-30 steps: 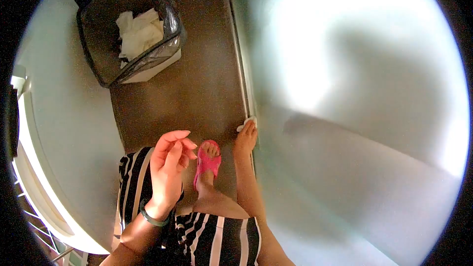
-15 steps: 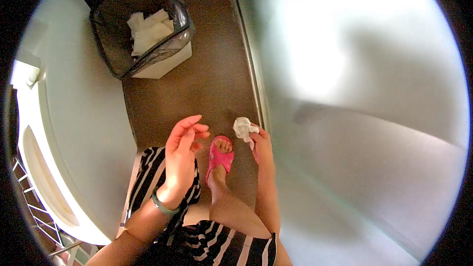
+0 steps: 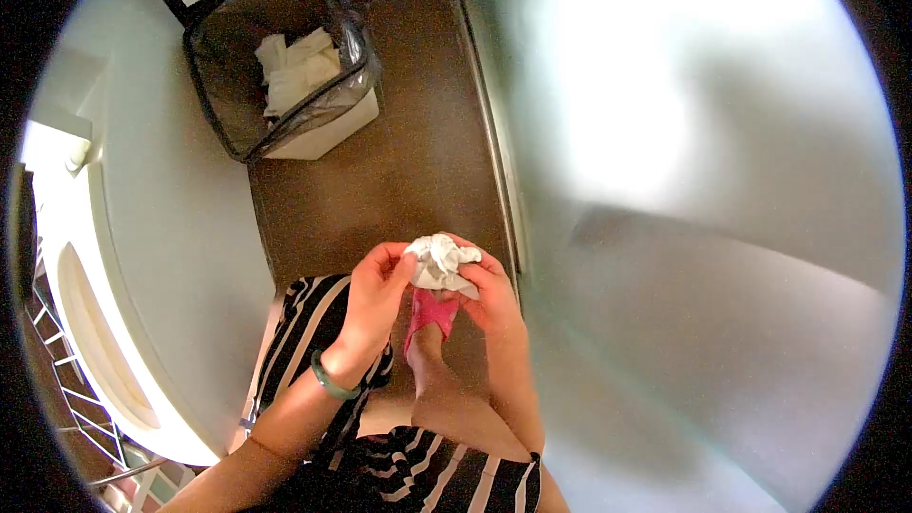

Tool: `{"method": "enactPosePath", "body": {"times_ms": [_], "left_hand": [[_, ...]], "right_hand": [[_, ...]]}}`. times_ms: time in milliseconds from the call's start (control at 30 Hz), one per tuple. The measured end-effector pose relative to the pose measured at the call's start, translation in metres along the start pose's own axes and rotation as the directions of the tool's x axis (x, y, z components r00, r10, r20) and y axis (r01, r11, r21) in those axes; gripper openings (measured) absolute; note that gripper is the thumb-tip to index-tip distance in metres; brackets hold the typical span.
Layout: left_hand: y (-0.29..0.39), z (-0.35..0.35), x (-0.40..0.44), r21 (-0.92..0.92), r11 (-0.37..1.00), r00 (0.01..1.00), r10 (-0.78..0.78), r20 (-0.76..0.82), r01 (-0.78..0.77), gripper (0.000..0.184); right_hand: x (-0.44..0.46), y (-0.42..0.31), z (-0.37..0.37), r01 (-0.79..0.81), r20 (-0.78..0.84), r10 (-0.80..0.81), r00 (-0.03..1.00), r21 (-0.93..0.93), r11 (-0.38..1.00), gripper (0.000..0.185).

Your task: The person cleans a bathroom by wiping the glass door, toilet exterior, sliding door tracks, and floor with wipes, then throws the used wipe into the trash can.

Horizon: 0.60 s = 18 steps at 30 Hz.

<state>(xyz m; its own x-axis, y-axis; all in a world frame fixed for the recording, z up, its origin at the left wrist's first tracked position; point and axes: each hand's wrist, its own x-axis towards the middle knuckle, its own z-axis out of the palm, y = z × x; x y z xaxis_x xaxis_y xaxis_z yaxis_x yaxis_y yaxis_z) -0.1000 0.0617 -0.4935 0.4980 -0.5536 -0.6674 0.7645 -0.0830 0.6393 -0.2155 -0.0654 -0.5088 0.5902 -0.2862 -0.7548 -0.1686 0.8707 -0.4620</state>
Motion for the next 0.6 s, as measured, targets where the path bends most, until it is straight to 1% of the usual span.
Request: {"method": "enactPosePath", "body": {"times_ms": [33,67,133,167,233,267,300,333,367,400,467,500,533,567,600], "left_hand": [[-0.002,0.001,0.001,0.057,0.995,0.995,0.084,-0.062,-0.081,0.017],[-0.003,0.001,0.0,0.063,0.995,0.994,0.085,-0.061,-0.082,0.017],[0.002,-0.002,-0.002,0.16,0.983,0.985,0.113,-0.128,-0.092,0.014],[0.004,0.001,-0.003,0.202,0.974,0.982,0.129,-0.139,-0.099,0.013],[0.004,-0.001,-0.003,0.248,0.961,0.974,0.163,-0.157,-0.121,0.013],[0.004,-0.001,-0.004,0.289,0.947,0.967,0.192,-0.168,-0.138,0.013],[0.008,0.001,-0.008,0.291,0.946,0.968,0.193,-0.161,-0.141,0.013],[0.015,0.005,-0.015,0.545,0.788,0.913,0.397,-0.094,-0.286,0.013],[0.02,0.011,-0.018,0.738,0.547,0.824,0.566,0.022,-0.396,0.015],[0.021,0.015,-0.026,0.766,0.494,0.842,0.529,0.111,-0.411,0.02],[-0.008,0.02,-0.029,0.686,0.448,0.788,0.531,0.311,-0.573,0.021],[-0.005,0.026,-0.042,0.574,0.76,0.953,0.249,0.174,-0.303,0.026],[-0.013,0.021,-0.044,0.788,0.478,0.921,0.17,0.351,-0.389,0.03],[-0.029,0.017,-0.044,0.8,0.323,0.86,0.266,0.435,-0.505,0.032],[-0.041,0.016,-0.043,0.789,0.15,0.779,0.349,0.521,-0.596,0.034]], "right_hand": [[0.0,0.0,0.004,-0.003,-0.047,0.0,0.999,-0.081,0.997,0.04],[0.001,0.006,0.003,-0.002,-0.045,-0.002,0.999,-0.076,0.997,0.04],[0.001,0.016,0.005,0.058,-0.109,-0.08,0.991,-0.193,0.979,0.04],[-0.001,0.017,0.005,0.06,-0.11,-0.082,0.991,-0.189,0.98,0.04],[-0.004,0.019,0.013,0.083,-0.192,-0.15,0.97,-0.322,0.943,0.041],[-0.008,0.02,0.019,0.086,-0.191,-0.153,0.97,-0.318,0.944,0.041],[-0.013,0.022,0.025,0.189,-0.13,-0.229,0.965,-0.264,0.946,0.044],[-0.018,0.024,0.027,0.287,-0.076,-0.308,0.948,-0.204,0.936,0.046],[-0.019,0.024,0.024,0.297,0.043,-0.294,0.955,-0.133,0.946,0.052],[-0.027,0.022,0.039,0.275,0.101,-0.275,0.956,0.019,0.961,0.053],[-0.032,0.027,0.038,0.332,0.014,-0.34,0.94,-0.258,0.907,0.055],[-0.031,0.022,0.036,0.276,-0.031,-0.319,0.947,-0.427,0.861,0.053],[-0.027,0.018,0.032,0.246,-0.068,-0.304,0.95,-0.438,0.865,0.047],[-0.021,0.019,0.024,0.203,-0.114,-0.264,0.958,-0.381,0.902,0.042],[-0.01,0.022,0.013,0.165,-0.152,-0.223,0.963,-0.326,0.931,0.038]]}}
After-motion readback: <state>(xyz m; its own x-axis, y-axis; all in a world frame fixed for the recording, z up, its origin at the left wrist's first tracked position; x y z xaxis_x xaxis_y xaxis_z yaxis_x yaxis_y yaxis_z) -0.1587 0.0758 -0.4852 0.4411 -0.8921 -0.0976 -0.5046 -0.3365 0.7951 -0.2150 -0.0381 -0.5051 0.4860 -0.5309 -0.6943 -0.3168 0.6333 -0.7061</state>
